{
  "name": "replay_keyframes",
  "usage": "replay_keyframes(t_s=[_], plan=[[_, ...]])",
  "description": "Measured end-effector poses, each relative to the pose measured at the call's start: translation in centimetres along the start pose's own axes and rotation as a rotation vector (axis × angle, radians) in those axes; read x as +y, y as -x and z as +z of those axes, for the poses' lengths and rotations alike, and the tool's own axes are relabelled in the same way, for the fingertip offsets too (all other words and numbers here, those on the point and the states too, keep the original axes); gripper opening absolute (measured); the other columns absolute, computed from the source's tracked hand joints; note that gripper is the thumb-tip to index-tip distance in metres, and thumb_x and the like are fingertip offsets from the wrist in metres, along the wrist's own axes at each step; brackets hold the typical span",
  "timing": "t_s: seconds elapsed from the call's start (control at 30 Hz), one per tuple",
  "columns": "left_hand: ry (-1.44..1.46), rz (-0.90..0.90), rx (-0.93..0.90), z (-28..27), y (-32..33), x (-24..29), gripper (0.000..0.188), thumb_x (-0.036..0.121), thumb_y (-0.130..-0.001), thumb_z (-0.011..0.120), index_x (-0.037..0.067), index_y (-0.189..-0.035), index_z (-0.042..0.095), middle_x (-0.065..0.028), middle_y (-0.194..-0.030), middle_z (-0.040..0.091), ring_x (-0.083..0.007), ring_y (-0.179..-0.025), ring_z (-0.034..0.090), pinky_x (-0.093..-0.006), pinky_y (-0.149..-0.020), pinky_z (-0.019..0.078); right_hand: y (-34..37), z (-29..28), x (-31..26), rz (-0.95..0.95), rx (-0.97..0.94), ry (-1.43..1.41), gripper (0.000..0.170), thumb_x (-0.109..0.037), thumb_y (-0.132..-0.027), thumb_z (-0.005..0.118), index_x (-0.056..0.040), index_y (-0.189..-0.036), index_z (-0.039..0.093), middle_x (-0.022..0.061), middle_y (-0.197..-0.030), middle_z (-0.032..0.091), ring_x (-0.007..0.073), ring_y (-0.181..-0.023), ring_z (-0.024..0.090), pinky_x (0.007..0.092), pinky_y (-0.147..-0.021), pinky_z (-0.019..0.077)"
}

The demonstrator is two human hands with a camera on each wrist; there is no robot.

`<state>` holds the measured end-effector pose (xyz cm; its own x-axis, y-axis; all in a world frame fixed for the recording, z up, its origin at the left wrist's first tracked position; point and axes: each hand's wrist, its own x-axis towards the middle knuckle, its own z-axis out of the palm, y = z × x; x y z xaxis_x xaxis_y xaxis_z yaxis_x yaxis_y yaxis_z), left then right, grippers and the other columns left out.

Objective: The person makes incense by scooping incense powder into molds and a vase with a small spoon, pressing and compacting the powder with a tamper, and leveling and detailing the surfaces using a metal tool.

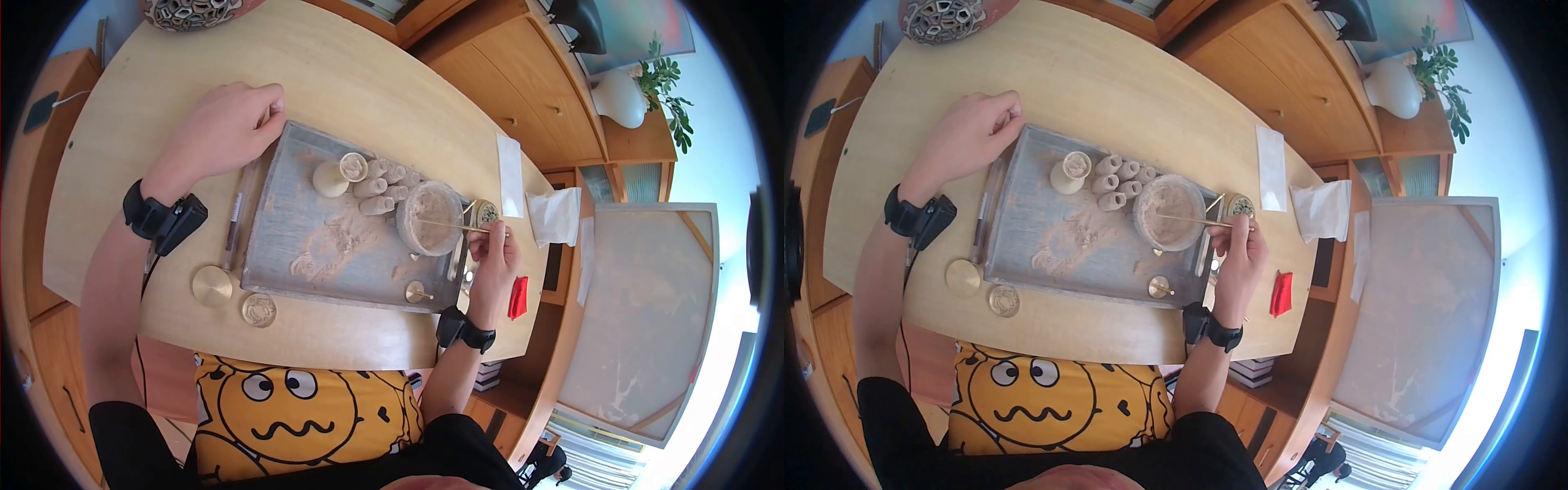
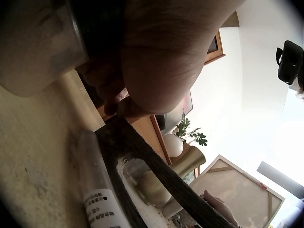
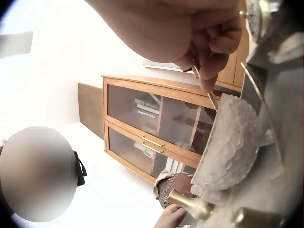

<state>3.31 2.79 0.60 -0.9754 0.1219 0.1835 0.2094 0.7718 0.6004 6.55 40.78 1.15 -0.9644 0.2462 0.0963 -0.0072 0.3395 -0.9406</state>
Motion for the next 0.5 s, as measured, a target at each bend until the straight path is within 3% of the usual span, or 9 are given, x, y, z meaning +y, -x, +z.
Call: replay_keyframes(t_s=[0.03,0.17,0.23,0.47,0.5], plan=[[-0.018,-0.047,-0.049,-0.3,0.0,0.3,0.017,0.015,-0.09,0.057,0.0,-0.083,0.059,-0.0162,-0.071,0.065,-0.0344,-0.066,0.062,-0.0433,-0.062,0.0467,-0.1,0.1,0.1,0.037,-0.037,-0.063,0.032,-0.028,-0.104,0.05,-0.0015,-0.09,0.062,0.0056,-0.074,0.066,0.006,-0.061,0.051,0.021,-0.056,0.0391],[-0.019,-0.038,-0.043,0.1,0.0,-0.2,0.017,0.015,-0.09,0.057,0.0,-0.083,0.059,-0.0163,-0.07,0.065,-0.0344,-0.065,0.062,-0.0432,-0.062,0.0466,-0.7,-0.5,1.2,0.094,-0.05,-0.158,0.031,-0.028,-0.104,0.049,-0.0022,-0.091,0.062,0.0045,-0.073,0.065,0.0058,-0.06,0.049,0.0208,-0.056,0.0385],[0.024,0.05,0.04,0.6,0.0,-0.8,0.018,0.014,-0.091,0.058,0.001,-0.081,0.053,-0.0146,-0.059,0.056,-0.0319,-0.055,0.054,-0.0412,-0.054,0.0396,-0.9,-0.8,1.4,0.145,-0.032,-0.283,0.03,-0.028,-0.104,0.05,-0.0025,-0.093,0.061,0.0038,-0.074,0.064,0.0055,-0.06,0.049,0.02,-0.055,0.0377],[0.022,0.054,0.039,0.5,-0.1,-0.7,0.018,0.014,-0.091,0.058,0.0,-0.08,0.052,-0.0154,-0.06,0.056,-0.0324,-0.054,0.054,-0.0412,-0.053,0.0392,-1.4,-0.4,0.3,0.085,-0.049,-0.378,0.03,-0.029,-0.104,0.05,-0.0038,-0.093,0.061,0.004,-0.074,0.064,0.0054,-0.06,0.048,0.019,-0.053,0.0336],[0.0,0.004,-0.004,0.1,-0.1,-0.2,0.017,0.014,-0.09,0.057,0.0,-0.082,0.056,-0.0159,-0.065,0.06,-0.0332,-0.06,0.058,-0.0419,-0.058,0.0429,-1.5,-0.2,0.0,0.072,-0.053,-0.359,0.03,-0.029,-0.104,0.05,-0.004,-0.093,0.061,0.004,-0.073,0.064,0.0054,-0.059,0.048,0.0193,-0.053,0.0334]])
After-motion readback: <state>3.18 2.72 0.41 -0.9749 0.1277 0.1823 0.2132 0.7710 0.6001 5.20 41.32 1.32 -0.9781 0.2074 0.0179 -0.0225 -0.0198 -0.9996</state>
